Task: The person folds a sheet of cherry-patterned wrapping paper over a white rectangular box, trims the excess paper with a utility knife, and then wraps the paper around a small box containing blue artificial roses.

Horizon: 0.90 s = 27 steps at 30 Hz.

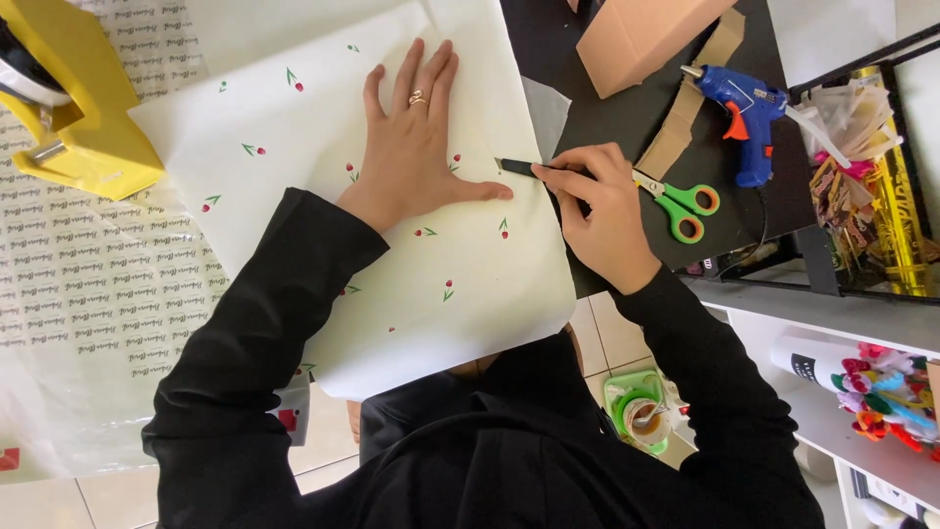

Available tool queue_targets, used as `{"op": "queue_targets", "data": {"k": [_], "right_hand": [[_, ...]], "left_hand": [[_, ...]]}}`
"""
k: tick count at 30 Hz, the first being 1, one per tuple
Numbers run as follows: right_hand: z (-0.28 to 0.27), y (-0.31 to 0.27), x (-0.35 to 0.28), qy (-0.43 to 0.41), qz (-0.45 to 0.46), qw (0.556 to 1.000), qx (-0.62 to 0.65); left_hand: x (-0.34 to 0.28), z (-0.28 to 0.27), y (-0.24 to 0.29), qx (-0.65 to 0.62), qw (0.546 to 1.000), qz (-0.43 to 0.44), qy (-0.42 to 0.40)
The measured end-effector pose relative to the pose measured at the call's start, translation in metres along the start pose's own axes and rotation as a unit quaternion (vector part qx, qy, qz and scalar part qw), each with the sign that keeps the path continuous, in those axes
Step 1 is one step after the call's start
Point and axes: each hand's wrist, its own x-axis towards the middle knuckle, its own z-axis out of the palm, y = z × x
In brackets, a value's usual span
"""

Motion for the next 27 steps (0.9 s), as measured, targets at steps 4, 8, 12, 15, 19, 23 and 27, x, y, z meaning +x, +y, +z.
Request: {"op": "queue_targets", "data": {"k": [4, 8, 12, 15, 19, 23, 27], "right_hand": [[-0.002, 0.005, 0.002, -0.002, -0.005, 1.000, -0.004], [0.000, 0.009, 0.009, 0.005, 0.000, 1.000, -0.010], [0.004, 0.011, 0.017, 0.008, -0.010, 1.000, -0.007], [0.001, 0.016, 0.020, 0.007, 0.005, 1.000, -0.001], [0.005, 0.015, 0.023, 0.011, -0.004, 1.000, -0.007], [0.008, 0.016, 0.027, 0.012, 0.000, 1.000, -0.008], [0.006, 0.015, 0.028, 0.008, 0.017, 1.000, 0.003]], "left_hand": [[0.003, -0.005, 0.002, -0.006, 0.998, -0.029, -0.059], [0.004, -0.007, 0.002, -0.011, 0.996, -0.035, -0.078], [0.003, -0.003, 0.001, -0.016, 0.998, -0.027, -0.054], [0.004, -0.008, 0.003, -0.017, 0.996, -0.039, -0.080], [0.003, -0.006, 0.002, -0.015, 0.997, -0.031, -0.069], [0.003, -0.005, 0.001, -0.023, 0.997, -0.034, -0.069], [0.005, -0.009, 0.001, -0.028, 0.995, -0.034, -0.091]]}}
